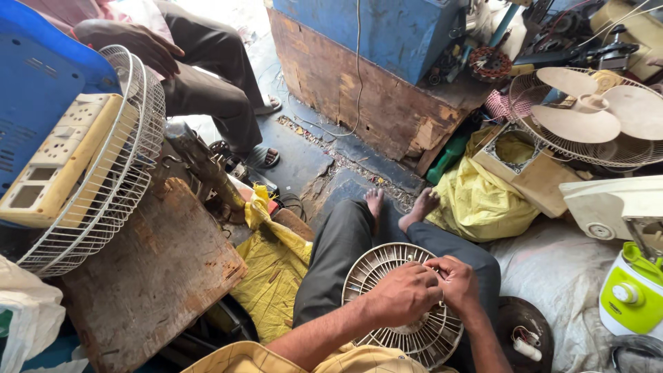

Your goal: The person sits on the floor and works on a disassembled fan motor, repeatedly wrapping a thin wire around the copper windings of the stator. The person holds the motor housing steady with one hand while winding with the other.

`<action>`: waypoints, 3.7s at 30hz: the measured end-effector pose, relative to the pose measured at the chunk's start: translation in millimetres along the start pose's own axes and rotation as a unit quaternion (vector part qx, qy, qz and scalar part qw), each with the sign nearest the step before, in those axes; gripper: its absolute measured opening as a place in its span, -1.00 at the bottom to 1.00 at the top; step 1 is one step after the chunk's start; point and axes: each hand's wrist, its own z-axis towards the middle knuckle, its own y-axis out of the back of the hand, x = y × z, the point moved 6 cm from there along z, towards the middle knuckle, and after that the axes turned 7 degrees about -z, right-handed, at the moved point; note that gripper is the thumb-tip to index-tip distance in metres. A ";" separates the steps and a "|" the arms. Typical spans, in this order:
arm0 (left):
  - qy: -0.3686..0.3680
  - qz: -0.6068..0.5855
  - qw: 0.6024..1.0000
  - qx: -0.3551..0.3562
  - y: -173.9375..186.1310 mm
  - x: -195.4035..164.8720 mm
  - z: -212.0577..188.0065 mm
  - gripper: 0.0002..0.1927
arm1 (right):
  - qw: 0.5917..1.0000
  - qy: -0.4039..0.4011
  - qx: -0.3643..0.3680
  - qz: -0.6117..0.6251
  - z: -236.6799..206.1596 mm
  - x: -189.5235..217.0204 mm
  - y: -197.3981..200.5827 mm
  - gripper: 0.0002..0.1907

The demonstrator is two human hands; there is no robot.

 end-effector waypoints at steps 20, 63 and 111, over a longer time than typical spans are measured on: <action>0.075 -0.150 0.974 -0.151 47.9 9.4 -33.4 -0.87 | 0.998 -0.036 -0.008 -0.051 -3.3 27.0 9.7 -0.80; 0.320 -0.378 0.856 -0.150 -18.5 167.2 -79.6 -0.72 | 0.993 -0.103 0.028 -0.054 -1.5 0.0 -5.4 -0.80; 0.326 -0.429 0.834 -0.114 -26.4 171.1 -82.6 -0.59 | 0.991 -0.125 0.016 -0.052 -6.3 8.8 -0.1 -0.81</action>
